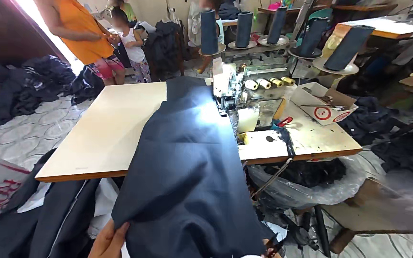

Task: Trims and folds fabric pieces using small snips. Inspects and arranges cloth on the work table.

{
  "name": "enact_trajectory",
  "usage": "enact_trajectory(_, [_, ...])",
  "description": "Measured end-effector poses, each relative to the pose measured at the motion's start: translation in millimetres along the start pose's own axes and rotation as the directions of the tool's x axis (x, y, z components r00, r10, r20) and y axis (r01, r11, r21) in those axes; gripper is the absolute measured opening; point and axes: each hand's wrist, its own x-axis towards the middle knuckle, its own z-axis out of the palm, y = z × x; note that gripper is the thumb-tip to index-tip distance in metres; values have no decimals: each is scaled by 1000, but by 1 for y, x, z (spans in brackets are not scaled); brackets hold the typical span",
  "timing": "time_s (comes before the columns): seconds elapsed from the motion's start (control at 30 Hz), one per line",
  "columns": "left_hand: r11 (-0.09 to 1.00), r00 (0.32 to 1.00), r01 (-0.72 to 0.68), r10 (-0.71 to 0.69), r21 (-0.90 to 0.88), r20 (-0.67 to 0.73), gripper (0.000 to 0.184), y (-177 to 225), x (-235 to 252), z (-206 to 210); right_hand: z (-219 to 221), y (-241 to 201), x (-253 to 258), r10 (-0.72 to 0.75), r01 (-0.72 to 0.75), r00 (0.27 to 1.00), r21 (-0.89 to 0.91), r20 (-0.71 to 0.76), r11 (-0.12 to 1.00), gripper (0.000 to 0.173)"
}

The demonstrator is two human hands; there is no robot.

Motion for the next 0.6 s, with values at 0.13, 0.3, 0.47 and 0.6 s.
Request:
enact_trajectory(0.13, [987,992,-8,28,159,-125,25,8,39,0,-13,23,40,-150,149,989,-33,-7,988,21])
enact_trajectory(0.3, [970,974,-35,87,242,-208,27,8,100,-4,-9,26,96,-152,153,979,-3,-137,988,19])
enact_trajectory(0.47, [941,958,-68,154,331,-242,28,12,169,-9,-10,17,157,-352,333,931,-175,-93,927,3])
enact_trajectory(0.6, [891,968,-60,162,450,-192,32,21,230,-17,-5,-10,197,-435,382,895,-333,-101,862,15])
